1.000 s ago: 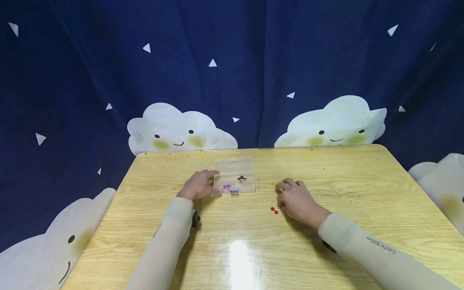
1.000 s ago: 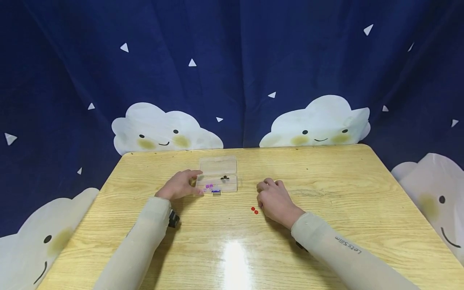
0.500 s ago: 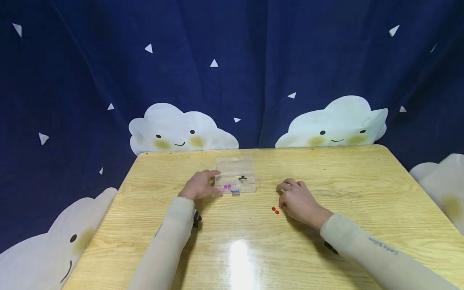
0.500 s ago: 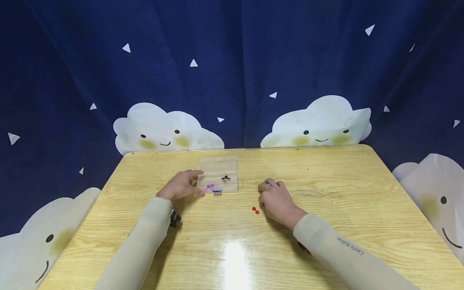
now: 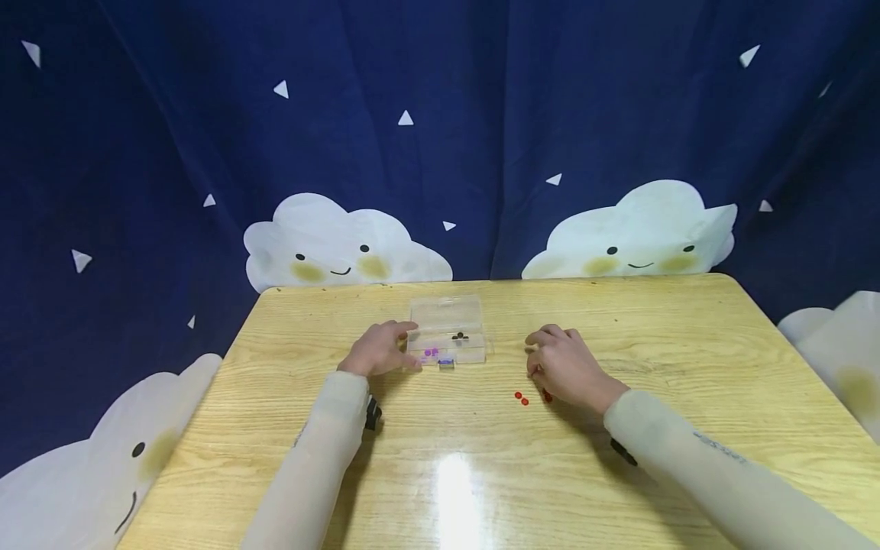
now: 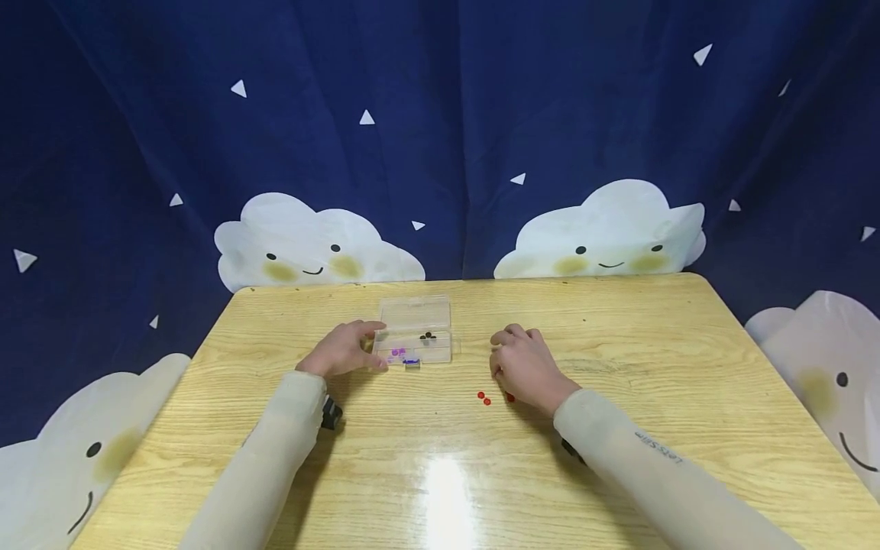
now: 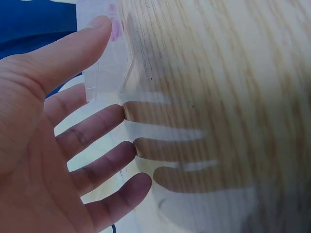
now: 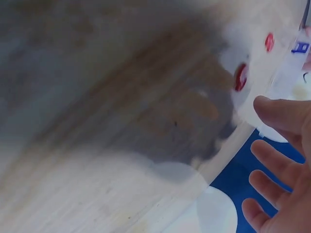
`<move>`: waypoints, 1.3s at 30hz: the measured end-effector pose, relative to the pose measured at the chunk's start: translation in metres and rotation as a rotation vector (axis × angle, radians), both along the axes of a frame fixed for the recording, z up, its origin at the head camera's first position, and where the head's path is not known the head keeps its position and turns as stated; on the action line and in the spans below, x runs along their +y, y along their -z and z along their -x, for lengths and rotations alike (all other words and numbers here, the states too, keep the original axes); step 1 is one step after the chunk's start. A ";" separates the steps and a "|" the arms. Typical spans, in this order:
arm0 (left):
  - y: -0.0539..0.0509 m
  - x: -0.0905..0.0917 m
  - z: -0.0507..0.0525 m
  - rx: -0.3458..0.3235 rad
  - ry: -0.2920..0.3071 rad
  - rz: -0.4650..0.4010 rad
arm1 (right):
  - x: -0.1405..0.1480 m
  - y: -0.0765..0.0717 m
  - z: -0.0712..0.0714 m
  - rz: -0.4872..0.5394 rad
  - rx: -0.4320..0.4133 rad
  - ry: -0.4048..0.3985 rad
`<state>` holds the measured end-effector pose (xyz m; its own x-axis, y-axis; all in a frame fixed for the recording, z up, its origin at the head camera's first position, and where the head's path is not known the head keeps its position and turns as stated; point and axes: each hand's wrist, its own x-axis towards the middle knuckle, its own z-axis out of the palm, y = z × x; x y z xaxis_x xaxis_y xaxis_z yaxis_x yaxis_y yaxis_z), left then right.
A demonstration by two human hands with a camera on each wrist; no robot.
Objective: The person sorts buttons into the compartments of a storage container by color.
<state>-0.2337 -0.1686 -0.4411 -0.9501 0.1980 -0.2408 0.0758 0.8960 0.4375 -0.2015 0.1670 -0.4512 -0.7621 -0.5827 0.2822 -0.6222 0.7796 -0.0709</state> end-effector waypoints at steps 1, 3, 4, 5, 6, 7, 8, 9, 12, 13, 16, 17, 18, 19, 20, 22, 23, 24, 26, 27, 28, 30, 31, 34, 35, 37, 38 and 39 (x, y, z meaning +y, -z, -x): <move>0.000 0.000 0.000 0.000 -0.002 0.001 | -0.001 -0.001 0.003 0.007 -0.009 0.008; -0.001 -0.001 -0.001 -0.002 -0.006 0.000 | -0.002 -0.003 0.009 0.021 -0.028 0.024; -0.001 -0.001 -0.001 -0.001 -0.006 0.000 | -0.003 -0.004 0.012 0.033 -0.039 0.033; -0.002 -0.001 -0.002 -0.004 -0.009 -0.002 | -0.004 -0.005 0.015 0.041 -0.047 0.041; -0.002 -0.001 -0.002 -0.006 -0.011 -0.005 | -0.005 -0.006 0.019 0.049 -0.056 0.050; -0.002 -0.001 -0.003 -0.009 -0.012 -0.008 | -0.006 -0.007 0.022 0.050 -0.059 0.059; -0.003 0.000 -0.003 -0.012 -0.012 -0.012 | -0.007 -0.008 0.026 0.053 -0.062 0.070; -0.003 0.000 -0.003 -0.012 -0.009 -0.014 | -0.007 -0.009 0.029 0.058 -0.069 0.080; -0.002 0.001 -0.002 -0.018 -0.009 -0.020 | -0.007 -0.010 0.039 0.053 -0.083 0.118; -0.002 0.001 -0.002 -0.017 -0.009 -0.020 | -0.007 -0.010 0.042 0.056 -0.089 0.129; 0.000 0.001 0.000 -0.016 -0.012 -0.021 | -0.005 -0.010 0.050 0.060 -0.100 0.165; 0.000 0.001 0.000 -0.013 -0.011 -0.021 | -0.004 -0.009 0.052 0.061 -0.103 0.179; 0.000 0.001 0.001 -0.015 -0.013 -0.021 | -0.003 -0.008 0.055 0.061 -0.104 0.192; 0.001 0.001 0.001 -0.013 -0.013 -0.018 | -0.003 -0.008 0.058 0.068 -0.108 0.204; 0.001 0.001 0.001 -0.012 -0.015 -0.014 | -0.002 -0.007 0.061 0.072 -0.111 0.219; 0.001 0.001 0.001 -0.011 -0.020 -0.007 | -0.002 -0.006 0.066 0.088 -0.119 0.247; 0.001 0.001 0.001 -0.012 -0.025 -0.008 | -0.003 -0.006 0.068 0.094 -0.119 0.258; 0.001 0.001 0.001 -0.013 -0.027 -0.008 | -0.004 -0.006 0.070 0.102 -0.121 0.270; 0.001 0.000 0.000 -0.011 -0.026 -0.009 | -0.007 -0.007 0.072 0.117 -0.125 0.286; 0.001 0.000 0.000 -0.012 -0.026 -0.011 | -0.008 -0.007 0.073 0.119 -0.124 0.291; 0.000 0.000 0.000 -0.011 -0.023 -0.012 | -0.010 -0.008 0.073 0.118 -0.123 0.294; 0.000 0.000 -0.001 -0.009 -0.017 -0.012 | -0.013 -0.009 0.072 0.117 -0.130 0.300; 0.000 0.000 -0.001 -0.009 -0.017 -0.013 | -0.014 -0.009 0.072 0.114 -0.132 0.300; 0.000 0.000 -0.002 -0.007 -0.019 -0.013 | -0.018 -0.008 0.071 0.102 -0.145 0.305; 0.000 0.000 -0.002 -0.005 -0.020 -0.013 | -0.019 -0.008 0.070 0.101 -0.149 0.310; 0.000 0.000 -0.002 0.000 -0.018 -0.010 | -0.020 -0.006 0.069 0.106 -0.153 0.321; 0.001 -0.001 -0.002 0.003 -0.016 -0.008 | -0.021 -0.005 0.069 0.114 -0.157 0.330; 0.001 0.000 -0.002 0.006 -0.015 -0.008 | -0.022 -0.005 0.069 0.121 -0.158 0.338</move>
